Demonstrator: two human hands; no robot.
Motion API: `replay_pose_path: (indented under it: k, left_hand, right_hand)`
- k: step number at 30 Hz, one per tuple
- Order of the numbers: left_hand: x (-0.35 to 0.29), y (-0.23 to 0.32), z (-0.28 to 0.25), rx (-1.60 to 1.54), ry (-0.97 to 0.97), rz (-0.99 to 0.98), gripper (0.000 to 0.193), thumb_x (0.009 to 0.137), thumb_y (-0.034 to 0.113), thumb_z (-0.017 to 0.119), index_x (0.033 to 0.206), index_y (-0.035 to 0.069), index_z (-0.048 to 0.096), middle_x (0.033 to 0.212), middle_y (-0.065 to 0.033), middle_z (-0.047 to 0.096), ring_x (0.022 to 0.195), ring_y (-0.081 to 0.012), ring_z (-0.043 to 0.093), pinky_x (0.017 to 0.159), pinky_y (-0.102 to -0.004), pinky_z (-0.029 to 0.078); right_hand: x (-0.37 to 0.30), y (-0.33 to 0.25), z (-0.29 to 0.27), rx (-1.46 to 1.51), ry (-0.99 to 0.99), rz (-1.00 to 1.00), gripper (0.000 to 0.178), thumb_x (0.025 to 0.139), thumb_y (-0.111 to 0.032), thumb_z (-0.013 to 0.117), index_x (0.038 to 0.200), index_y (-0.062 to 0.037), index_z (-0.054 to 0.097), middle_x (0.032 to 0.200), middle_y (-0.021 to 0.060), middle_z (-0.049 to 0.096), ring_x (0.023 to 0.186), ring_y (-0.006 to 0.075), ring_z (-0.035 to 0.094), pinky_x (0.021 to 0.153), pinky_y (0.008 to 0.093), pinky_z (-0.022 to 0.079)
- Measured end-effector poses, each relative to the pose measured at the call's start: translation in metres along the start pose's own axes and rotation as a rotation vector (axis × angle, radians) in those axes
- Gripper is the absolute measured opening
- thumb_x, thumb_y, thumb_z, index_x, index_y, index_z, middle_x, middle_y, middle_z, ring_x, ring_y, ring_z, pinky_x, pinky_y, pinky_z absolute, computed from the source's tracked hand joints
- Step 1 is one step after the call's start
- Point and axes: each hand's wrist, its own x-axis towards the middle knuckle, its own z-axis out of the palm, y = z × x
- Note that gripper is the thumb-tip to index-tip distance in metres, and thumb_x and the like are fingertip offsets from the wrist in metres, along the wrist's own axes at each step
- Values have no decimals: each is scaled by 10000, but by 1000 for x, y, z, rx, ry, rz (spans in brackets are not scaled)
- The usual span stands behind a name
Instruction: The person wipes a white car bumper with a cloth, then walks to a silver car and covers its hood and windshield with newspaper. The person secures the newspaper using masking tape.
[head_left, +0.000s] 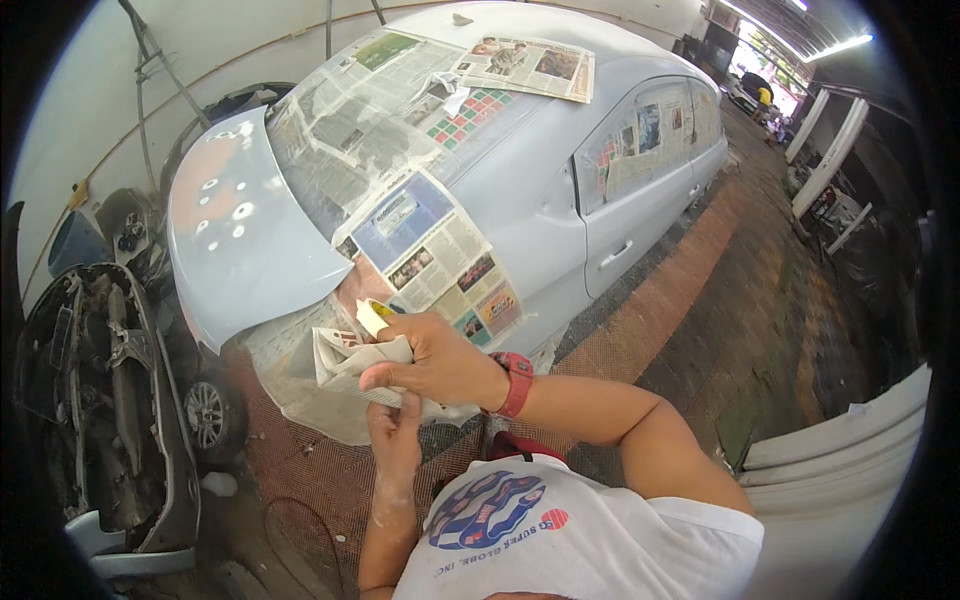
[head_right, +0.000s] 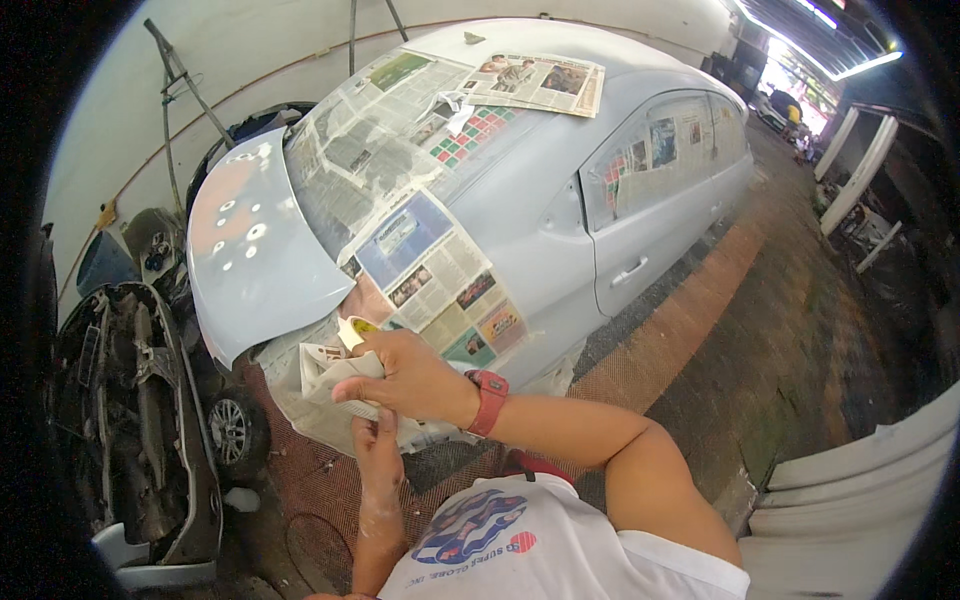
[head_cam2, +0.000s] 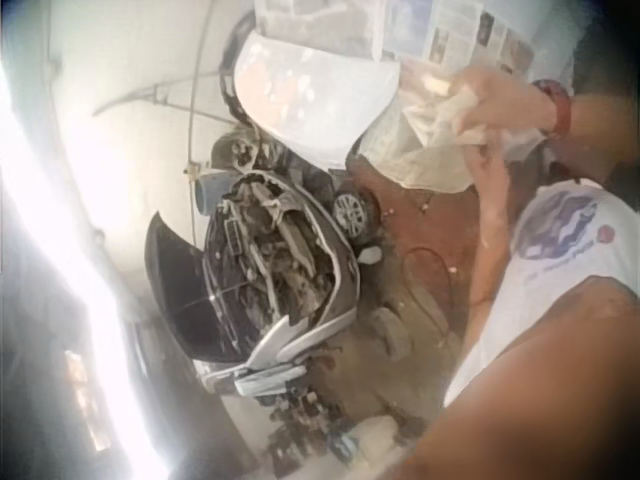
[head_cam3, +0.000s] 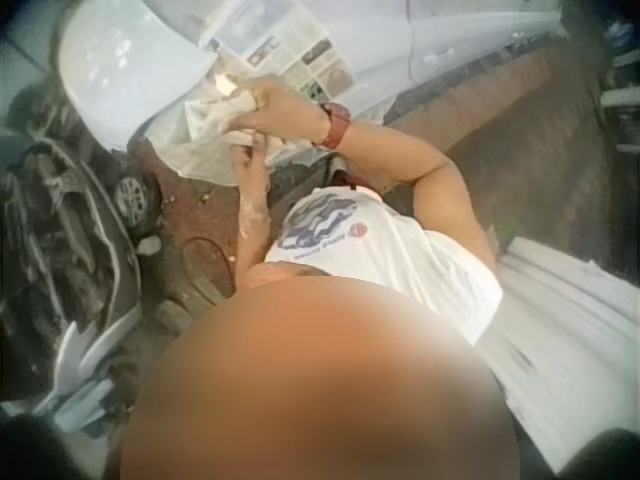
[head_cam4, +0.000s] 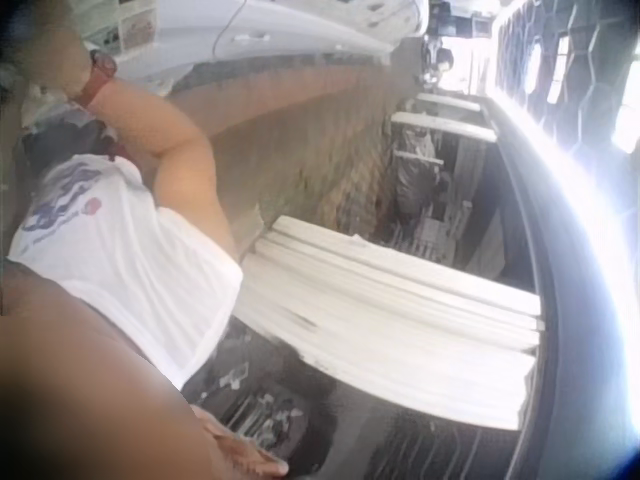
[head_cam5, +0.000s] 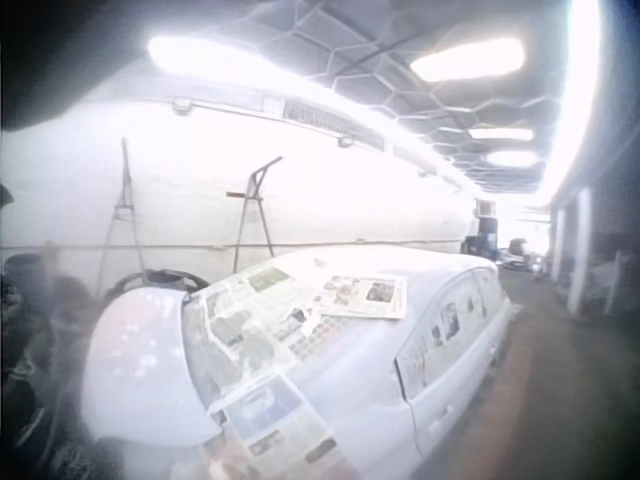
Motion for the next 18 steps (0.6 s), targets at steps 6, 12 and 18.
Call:
replay_pose_path:
  k: [6, 12, 18]
  left_hand:
    - [-35, 16, -45, -507, 302, -35, 503, 1044, 203, 611, 1453, -54, 473, 1427, -159, 552, 1266, -258, 571, 1065, -385, 457]
    - [-56, 32, -136, -408, 567, 163, 439, 1046, 217, 624, 1384, -53, 549, 1389, -176, 606, 1272, -273, 583, 1083, -410, 459]
    - [-71, 54, -164, -308, 640, 397, 435, 1036, 195, 648, 1390, -43, 560, 1373, -157, 631, 1253, -258, 598, 1089, -411, 456]
  right_hand:
    - [-26, 0, 51, -153, 259, 156, 326, 1005, -326, 710, 982, -2, 741, 749, 6, 673, 692, 61, 566, 623, 287, 486]
    - [-80, 59, 29, 78, 633, 233, 305, 1075, -263, 595, 1075, 21, 706, 895, 1, 690, 754, 55, 560, 686, 254, 489]
    - [-159, 177, 12, 336, 529, 607, 213, 1062, -164, 594, 1155, 9, 676, 1006, 45, 722, 818, 102, 646, 746, 265, 539]
